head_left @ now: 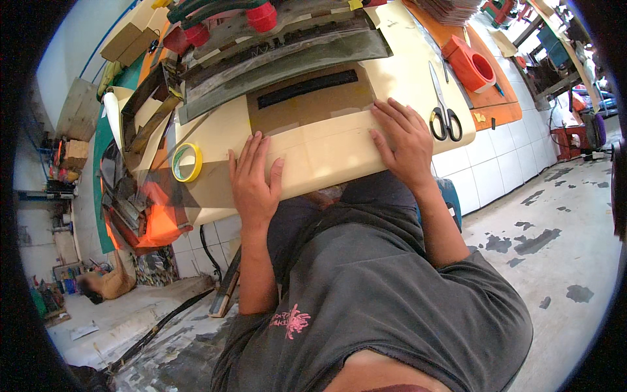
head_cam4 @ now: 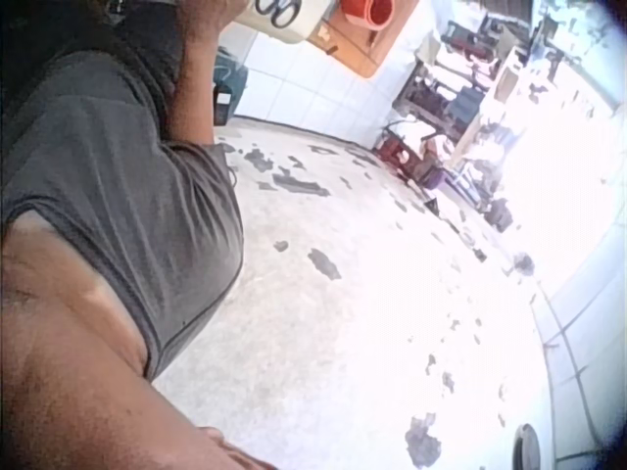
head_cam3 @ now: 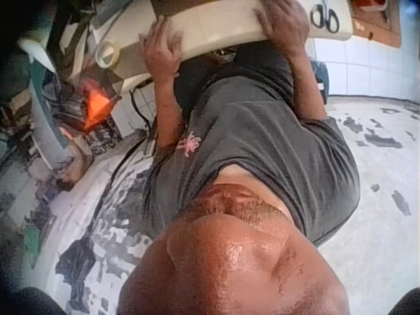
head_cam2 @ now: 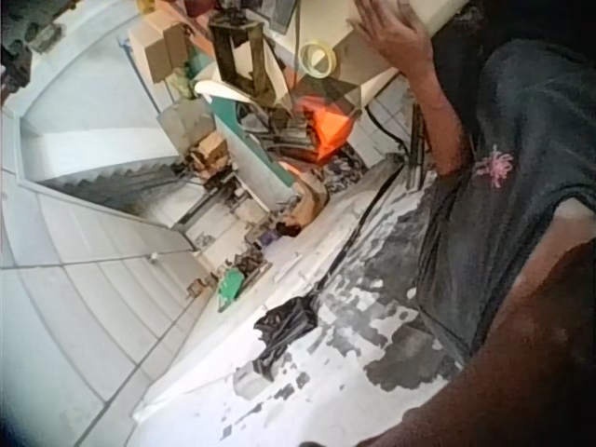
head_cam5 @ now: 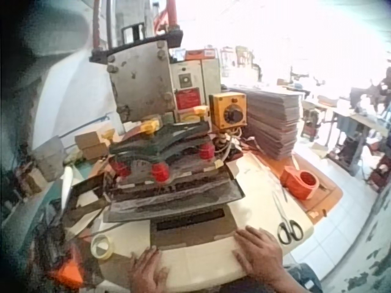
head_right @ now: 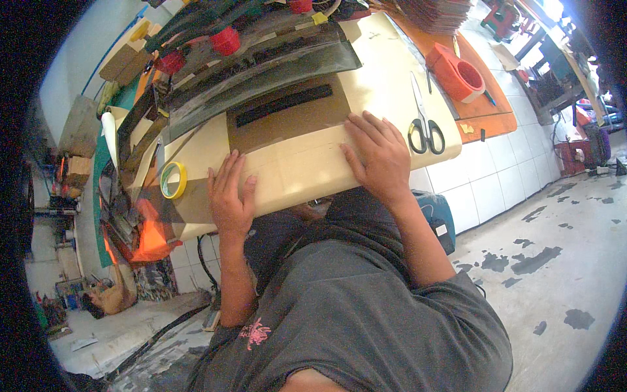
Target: The person peels tape off a metal frame by hand, applies new tape to its edges, and smooths plastic film onto a template before positioning a zipper and fitting the metal frame over it.
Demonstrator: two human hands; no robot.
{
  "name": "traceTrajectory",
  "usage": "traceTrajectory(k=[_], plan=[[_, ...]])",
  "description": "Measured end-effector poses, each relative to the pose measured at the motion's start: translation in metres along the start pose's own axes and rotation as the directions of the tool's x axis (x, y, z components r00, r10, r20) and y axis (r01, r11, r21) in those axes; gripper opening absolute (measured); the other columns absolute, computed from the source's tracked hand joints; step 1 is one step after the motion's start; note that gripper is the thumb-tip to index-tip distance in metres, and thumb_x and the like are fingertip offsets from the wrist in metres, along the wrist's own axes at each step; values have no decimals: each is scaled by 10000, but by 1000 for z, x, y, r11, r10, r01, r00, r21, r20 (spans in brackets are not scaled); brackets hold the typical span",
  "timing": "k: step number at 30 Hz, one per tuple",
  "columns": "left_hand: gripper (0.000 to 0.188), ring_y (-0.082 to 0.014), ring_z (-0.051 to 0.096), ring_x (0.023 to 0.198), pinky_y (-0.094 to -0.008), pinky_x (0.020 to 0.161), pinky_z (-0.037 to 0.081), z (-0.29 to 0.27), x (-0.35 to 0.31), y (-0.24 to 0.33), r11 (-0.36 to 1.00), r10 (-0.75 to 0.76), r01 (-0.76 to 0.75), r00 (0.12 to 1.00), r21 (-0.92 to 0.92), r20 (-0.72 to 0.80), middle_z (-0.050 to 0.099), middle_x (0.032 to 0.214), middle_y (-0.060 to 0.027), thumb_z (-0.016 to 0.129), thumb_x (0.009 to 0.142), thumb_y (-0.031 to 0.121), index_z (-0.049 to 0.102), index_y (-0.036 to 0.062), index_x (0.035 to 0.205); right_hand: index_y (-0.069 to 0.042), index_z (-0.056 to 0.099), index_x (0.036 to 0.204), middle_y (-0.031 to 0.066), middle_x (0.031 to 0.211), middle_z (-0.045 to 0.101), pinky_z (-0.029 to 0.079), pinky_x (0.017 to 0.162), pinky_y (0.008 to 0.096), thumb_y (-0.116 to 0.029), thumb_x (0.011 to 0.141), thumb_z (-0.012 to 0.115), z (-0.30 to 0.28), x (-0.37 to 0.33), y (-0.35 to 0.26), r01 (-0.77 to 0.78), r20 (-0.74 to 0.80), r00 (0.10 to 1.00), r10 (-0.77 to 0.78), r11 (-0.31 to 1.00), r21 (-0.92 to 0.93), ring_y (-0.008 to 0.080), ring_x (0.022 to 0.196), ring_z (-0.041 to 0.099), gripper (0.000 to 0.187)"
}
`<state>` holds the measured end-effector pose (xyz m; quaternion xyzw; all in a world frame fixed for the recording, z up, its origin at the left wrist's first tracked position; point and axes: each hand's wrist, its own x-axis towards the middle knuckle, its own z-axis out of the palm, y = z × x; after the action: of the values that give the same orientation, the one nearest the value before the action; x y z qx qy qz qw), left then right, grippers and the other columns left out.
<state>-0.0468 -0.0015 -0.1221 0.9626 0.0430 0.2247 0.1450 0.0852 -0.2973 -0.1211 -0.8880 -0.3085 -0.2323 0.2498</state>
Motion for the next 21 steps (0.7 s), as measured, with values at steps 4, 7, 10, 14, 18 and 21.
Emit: traceTrajectory(k=[4, 7, 10, 14, 18, 21], plan=[[511, -314, 514, 1486, -580, 1302, 241, 2, 0, 1, 1000, -9, 9, 1000, -6, 1, 605, 1548, -131, 626, 1054, 372, 631, 84, 1475, -87, 744, 1295, 77, 1408, 702, 443, 1176, 517, -279, 974, 714, 2, -2, 2, -9, -19, 1000, 9, 1000, 21, 305, 1356, 618, 374], [518, -311, 506, 1493, -580, 1304, 237, 2, 0, 0, 1000, -4, 4, 1000, 7, 7, 597, 1558, -125, 620, 1058, 385, 625, 88, 1482, -82, 754, 1264, 78, 1381, 716, 454, 1165, 522, -248, 961, 723, 2, -1, 2, 2, -40, 999, 0, 999, 32, 309, 1331, 637, 347], [532, -304, 498, 1501, -580, 1302, 238, -1, 1, 1, 1000, 3, -3, 1000, 20, 14, 588, 1569, -117, 614, 1061, 399, 615, 89, 1493, -74, 757, 1246, 79, 1360, 725, 465, 1155, 519, -229, 948, 731, 2, -2, 2, 7, -65, 998, -4, 999, 45, 315, 1305, 655, 337], [548, -298, 493, 1505, -581, 1298, 241, -2, 4, 4, 999, 9, -10, 999, 33, 34, 580, 1578, -114, 626, 1054, 398, 605, 85, 1503, -69, 759, 1228, 80, 1353, 729, 475, 1141, 517, -221, 937, 741, 3, -3, 3, -2, -80, 997, 8, 997, 76, 317, 1287, 666, 328], [549, -310, 494, 1507, -611, 1287, 236, 0, 2, 0, 1000, 18, -19, 999, 20, 31, 562, 1597, -119, 611, 1055, 400, 590, 109, 1520, -75, 736, 1308, 86, 1414, 700, 486, 1122, 501, -245, 939, 743, 1, -1, -2, -16, -81, 996, 20, 998, 52, 333, 1320, 642, 406], [568, -308, 489, 1510, -616, 1287, 232, 1, 1, 1, 1000, 16, -16, 999, 15, 35, 555, 1603, -118, 610, 1053, 414, 578, 107, 1530, -84, 706, 1377, 83, 1473, 664, 474, 1131, 489, -290, 958, 728, -1, -1, -2, 0, -45, 999, 0, 1000, -8, 345, 1372, 601, 468]])
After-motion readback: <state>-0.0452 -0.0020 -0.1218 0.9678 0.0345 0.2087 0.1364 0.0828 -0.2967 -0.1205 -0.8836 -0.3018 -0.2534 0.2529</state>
